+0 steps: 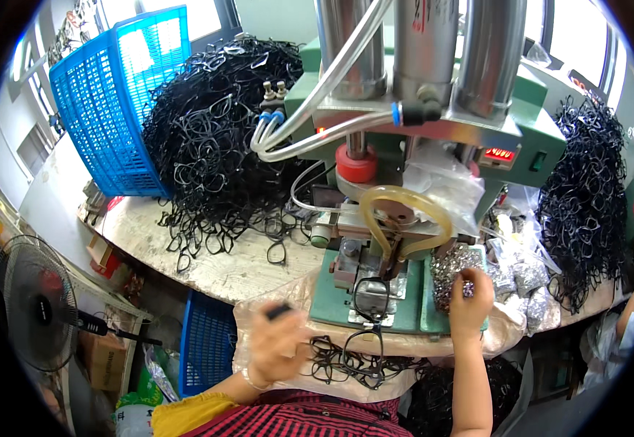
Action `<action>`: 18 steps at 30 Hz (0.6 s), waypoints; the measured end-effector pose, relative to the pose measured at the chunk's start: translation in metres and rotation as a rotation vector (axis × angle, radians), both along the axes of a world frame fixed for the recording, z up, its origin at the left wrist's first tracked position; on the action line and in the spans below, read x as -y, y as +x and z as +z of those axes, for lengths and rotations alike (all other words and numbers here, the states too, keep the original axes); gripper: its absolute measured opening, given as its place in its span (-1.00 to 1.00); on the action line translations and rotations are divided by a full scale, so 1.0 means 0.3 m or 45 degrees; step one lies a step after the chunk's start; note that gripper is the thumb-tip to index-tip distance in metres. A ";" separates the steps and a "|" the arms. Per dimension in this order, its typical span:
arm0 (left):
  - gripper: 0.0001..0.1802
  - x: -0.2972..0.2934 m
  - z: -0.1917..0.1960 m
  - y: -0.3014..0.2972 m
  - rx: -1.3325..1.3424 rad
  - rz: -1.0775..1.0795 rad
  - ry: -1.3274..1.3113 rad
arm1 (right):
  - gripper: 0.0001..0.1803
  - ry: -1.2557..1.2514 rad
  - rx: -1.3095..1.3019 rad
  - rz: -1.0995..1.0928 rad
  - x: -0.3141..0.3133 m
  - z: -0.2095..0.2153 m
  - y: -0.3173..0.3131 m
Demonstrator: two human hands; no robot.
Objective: The person repeatedly picks up black eyeglass frames, places them into a press machine, and removes them after processing. They handle the frames one at a time and place finished units into a blue basket.
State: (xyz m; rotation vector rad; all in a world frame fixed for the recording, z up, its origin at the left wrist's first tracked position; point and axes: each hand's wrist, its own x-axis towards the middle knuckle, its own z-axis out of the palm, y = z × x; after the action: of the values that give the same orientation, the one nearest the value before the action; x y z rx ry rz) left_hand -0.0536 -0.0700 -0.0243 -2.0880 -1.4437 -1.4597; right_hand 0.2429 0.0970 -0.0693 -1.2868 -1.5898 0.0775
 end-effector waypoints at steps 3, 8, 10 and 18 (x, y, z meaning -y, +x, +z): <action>-0.74 -0.046 0.077 -0.172 0.515 0.382 0.044 | -0.89 -0.180 -0.232 -0.038 0.040 -0.035 0.018; -0.82 -0.322 0.104 -0.341 0.012 0.363 -0.100 | -0.89 -0.163 -0.185 0.129 0.039 0.045 -0.050; -0.82 -0.434 0.017 -0.346 -0.204 0.266 -0.245 | -0.88 -0.116 -0.188 0.136 0.026 0.066 -0.083; -0.79 -0.578 -0.314 -0.423 -0.184 0.500 -0.487 | -0.92 -0.259 -0.358 0.042 0.070 0.002 0.006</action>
State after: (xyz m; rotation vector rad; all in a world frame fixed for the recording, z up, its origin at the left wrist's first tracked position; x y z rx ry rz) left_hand -0.1804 0.1034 -0.1186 -1.8958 -2.0524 -0.9224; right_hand 0.2446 0.0759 -0.0687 -1.3395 -1.3869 0.4322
